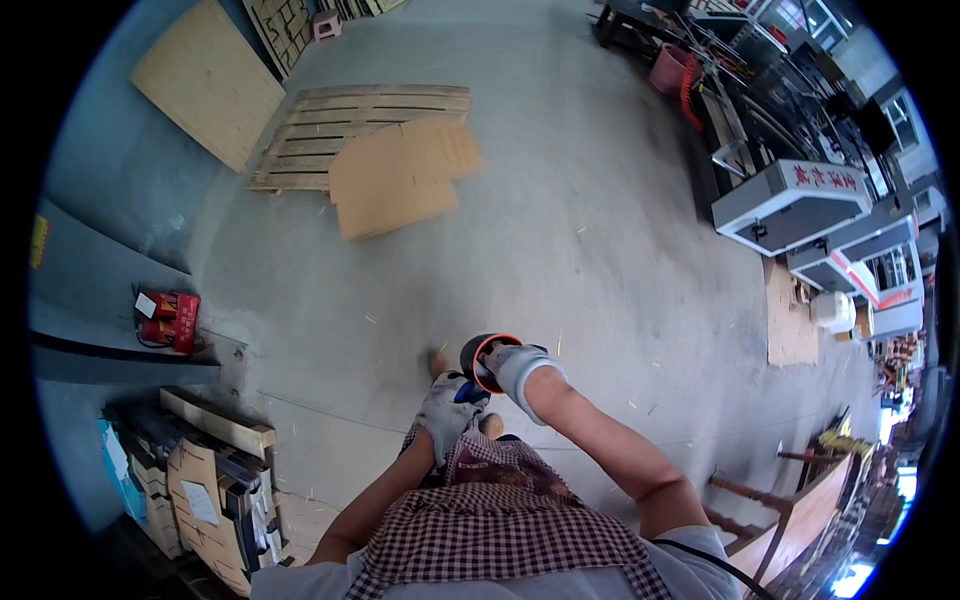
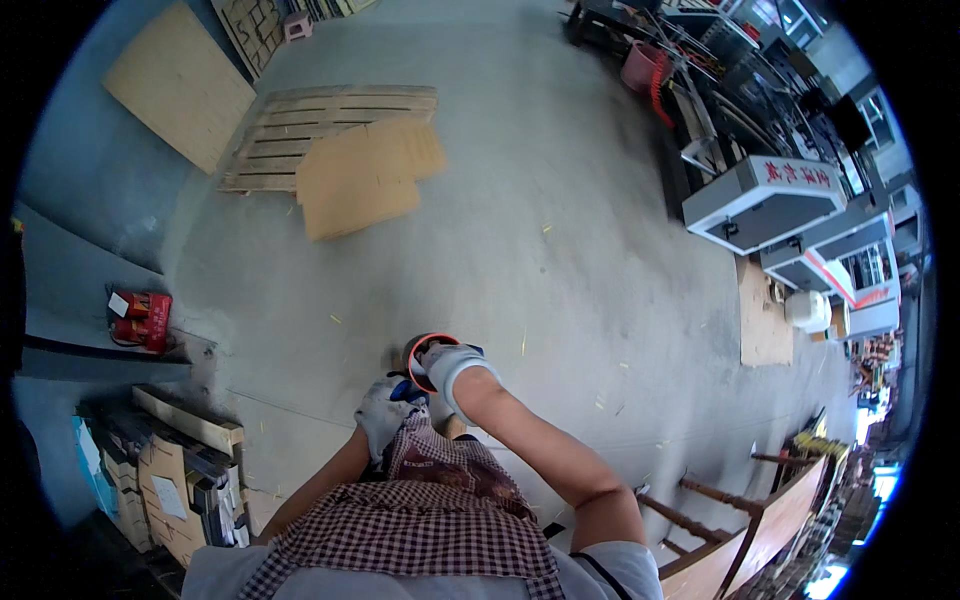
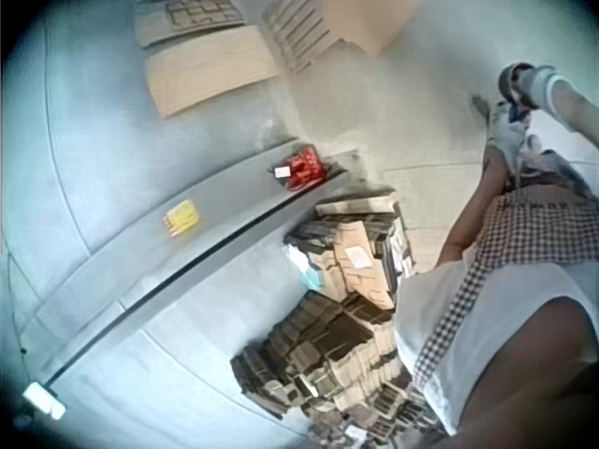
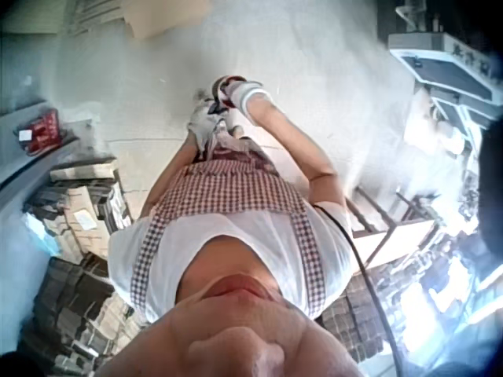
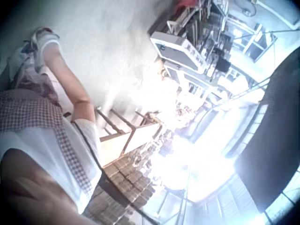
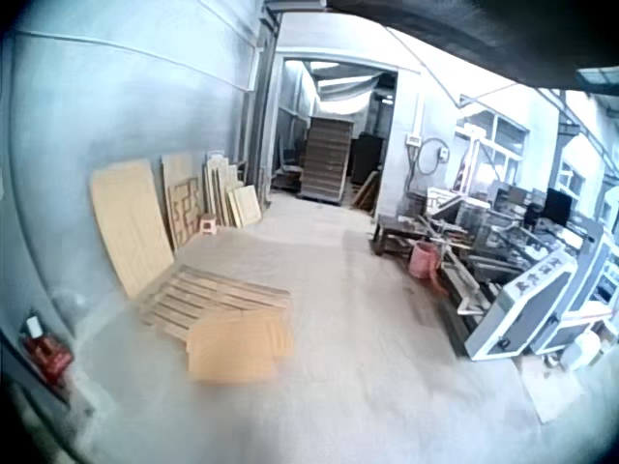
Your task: The person folds printed cardboard sheets into box shapes, aligns edges, and stacks them. Later, the person kneels and applies glue to a cardboard piece using a small cup and gloved hands.
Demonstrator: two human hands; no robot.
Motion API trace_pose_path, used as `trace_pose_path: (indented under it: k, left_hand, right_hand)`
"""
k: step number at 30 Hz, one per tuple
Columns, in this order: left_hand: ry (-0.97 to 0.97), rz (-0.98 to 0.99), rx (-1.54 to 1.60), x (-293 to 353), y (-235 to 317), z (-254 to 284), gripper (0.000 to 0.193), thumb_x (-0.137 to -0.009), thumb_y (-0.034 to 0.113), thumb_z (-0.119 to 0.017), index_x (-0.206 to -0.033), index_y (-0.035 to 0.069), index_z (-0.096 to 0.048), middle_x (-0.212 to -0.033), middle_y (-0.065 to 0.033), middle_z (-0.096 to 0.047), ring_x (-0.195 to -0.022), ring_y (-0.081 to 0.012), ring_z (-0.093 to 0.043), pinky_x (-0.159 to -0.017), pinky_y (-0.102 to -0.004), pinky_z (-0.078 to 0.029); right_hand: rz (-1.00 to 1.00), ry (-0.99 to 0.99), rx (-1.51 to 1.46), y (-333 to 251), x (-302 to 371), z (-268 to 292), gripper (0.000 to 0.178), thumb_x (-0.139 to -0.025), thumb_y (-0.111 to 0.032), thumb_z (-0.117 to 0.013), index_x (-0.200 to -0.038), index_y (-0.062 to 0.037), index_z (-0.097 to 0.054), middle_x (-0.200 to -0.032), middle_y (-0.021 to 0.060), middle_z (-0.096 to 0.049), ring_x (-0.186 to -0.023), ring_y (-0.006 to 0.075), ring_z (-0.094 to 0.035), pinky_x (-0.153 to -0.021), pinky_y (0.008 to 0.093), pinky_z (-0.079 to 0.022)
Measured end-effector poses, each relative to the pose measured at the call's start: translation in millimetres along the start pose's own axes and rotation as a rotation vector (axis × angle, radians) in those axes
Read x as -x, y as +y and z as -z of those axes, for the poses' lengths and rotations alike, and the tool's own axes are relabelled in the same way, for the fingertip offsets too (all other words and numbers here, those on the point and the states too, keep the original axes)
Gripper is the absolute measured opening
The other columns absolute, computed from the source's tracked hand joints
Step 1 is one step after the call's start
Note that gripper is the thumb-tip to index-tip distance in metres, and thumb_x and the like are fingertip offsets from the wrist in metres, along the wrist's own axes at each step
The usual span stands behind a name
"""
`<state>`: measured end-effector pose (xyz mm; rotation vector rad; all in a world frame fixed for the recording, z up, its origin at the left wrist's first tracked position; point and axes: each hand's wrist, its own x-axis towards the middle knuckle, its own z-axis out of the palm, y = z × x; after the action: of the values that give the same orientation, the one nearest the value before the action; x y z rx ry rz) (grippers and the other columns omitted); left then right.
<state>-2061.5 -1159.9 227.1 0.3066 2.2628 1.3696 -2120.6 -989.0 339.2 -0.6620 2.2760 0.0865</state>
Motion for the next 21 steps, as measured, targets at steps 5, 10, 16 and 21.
trace_pose_path:
  k: [5, 10, 16, 21]
  left_hand:
    - [-0.046, 0.083, 0.08, -326.5, 56.0, -21.8, 0.029, -0.089, 0.03, -0.063, -0.107, 0.008, -0.067, -0.105, -0.017, -0.066, -0.102, -0.0363, -0.061, -0.089, -0.0415, -0.048]
    - [0.002, 0.18, 0.027, -661.3, 53.5, -52.5, 0.032, -0.085, 0.031, -0.066, -0.109, 0.01, -0.067, -0.109, -0.0167, -0.064, -0.104, -0.0358, -0.06, -0.091, -0.0426, -0.049]
    - [0.104, 0.093, -0.034, -926.1, -84.0, 5.3, 0.028, -0.079, 0.02, -0.071, -0.106, 0.01, -0.067, -0.108, -0.0158, -0.064, -0.101, -0.0372, -0.06, -0.088, -0.0438, -0.049]
    - [0.121, 0.076, 0.147, -1121.8, -195.2, 27.9, 0.019, -0.079, 0.012, -0.072, -0.097, 0.007, -0.068, -0.096, -0.0165, -0.066, -0.095, -0.0374, -0.062, -0.084, -0.0447, -0.05]
  right_hand:
    - [0.108, -0.124, 0.145, 303.5, -177.8, 52.4, 0.032, -0.073, -0.009, -0.076, -0.103, -0.0019, -0.073, -0.114, 0.0194, -0.07, -0.104, 0.0304, -0.069, -0.087, 0.0366, -0.055]
    - [0.105, -0.124, 0.021, 590.3, -361.8, 122.0, 0.023, -0.077, -0.011, -0.073, -0.099, -0.0053, -0.074, -0.108, 0.0193, -0.071, -0.101, 0.0321, -0.07, -0.082, 0.0373, -0.056]
    - [0.169, -0.102, -0.109, 735.0, -620.1, 190.2, 0.021, -0.084, -0.017, -0.065, -0.103, -0.0078, -0.07, -0.111, 0.0132, -0.069, -0.106, 0.0286, -0.067, -0.09, 0.0347, -0.052]
    - [-0.018, -0.254, 0.185, 847.5, -775.1, 197.9, 0.038, -0.086, -0.017, -0.066, -0.121, -0.0059, -0.065, -0.12, 0.0129, -0.068, -0.111, 0.0273, -0.066, -0.091, 0.0366, -0.052]
